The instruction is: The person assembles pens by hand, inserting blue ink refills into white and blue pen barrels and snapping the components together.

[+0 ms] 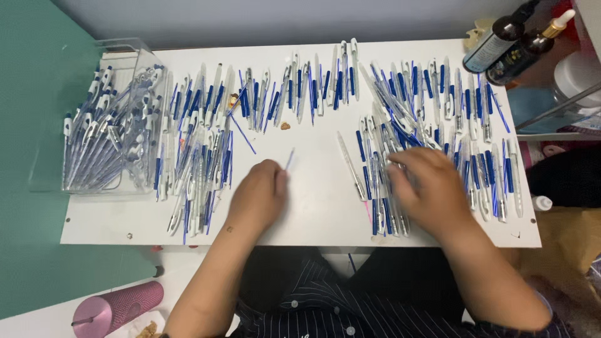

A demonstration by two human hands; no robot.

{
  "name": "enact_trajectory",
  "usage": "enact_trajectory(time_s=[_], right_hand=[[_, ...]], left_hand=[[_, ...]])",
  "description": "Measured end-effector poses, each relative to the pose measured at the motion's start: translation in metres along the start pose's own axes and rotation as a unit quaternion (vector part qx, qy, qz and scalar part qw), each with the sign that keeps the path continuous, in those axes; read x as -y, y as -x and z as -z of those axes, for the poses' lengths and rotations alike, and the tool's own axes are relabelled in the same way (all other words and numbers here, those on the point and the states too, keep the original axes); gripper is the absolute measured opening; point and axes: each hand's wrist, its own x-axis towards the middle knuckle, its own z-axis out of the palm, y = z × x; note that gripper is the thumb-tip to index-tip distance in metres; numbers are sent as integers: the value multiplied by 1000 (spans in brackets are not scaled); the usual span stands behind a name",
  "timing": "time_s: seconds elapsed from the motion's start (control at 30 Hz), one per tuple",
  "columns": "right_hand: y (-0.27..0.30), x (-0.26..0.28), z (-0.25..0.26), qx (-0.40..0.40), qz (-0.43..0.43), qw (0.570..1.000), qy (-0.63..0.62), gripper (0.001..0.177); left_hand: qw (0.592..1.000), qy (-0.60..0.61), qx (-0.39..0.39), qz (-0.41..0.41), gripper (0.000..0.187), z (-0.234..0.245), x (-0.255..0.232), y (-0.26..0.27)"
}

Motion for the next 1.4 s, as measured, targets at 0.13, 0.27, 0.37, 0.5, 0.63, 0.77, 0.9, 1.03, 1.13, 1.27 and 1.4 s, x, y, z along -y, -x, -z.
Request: enact_trajectory(time_s=[0.13, 0.27, 0.37, 0.5, 0.63, 0.77, 0.9, 1.03, 1.13, 1.27, 1.4], right_hand=[[-19, 27, -18, 3, 29, 998, -53, 23], [-28, 39, -22, 28, 89, 989, -110, 29], [-26, 31, -17, 24, 107, 990, -90, 26], [-18, 13, -9, 29, 81, 992, -87, 25], [-19, 1, -5, 38, 46, 993, -104, 26], [-18, -43, -8, 4, 49, 999, -15, 24], [-33, -77, -9, -21, 40, 998, 48, 13], [-84, -43, 6, 41, 29, 997, 57, 34], [-120, -25, -6, 79, 33, 985, 150, 39], [-162, -47, -50, 192, -8, 965, 178, 28], [-183, -48, -72, 211, -26, 956, 201, 33]], left_hand=[[985, 151, 61, -62, 31, -9, -23, -3], [942, 294, 128, -98, 25, -33, -36, -14], [926, 334, 138, -111, 23, -45, -45, -20], [905, 380, 162, -101, 25, -54, -56, -21], [902, 388, 157, -110, 27, -61, -60, -29], [947, 85, 47, -305, 34, -35, -65, -31], [931, -117, 64, -341, 30, -47, -45, -38], [927, -136, 50, -347, 23, -50, -33, -53], [923, -134, 11, -361, 24, -50, -20, -62], [952, -61, -54, -296, 20, -45, -1, -77], [968, 32, -121, -216, 22, -32, 13, -91]])
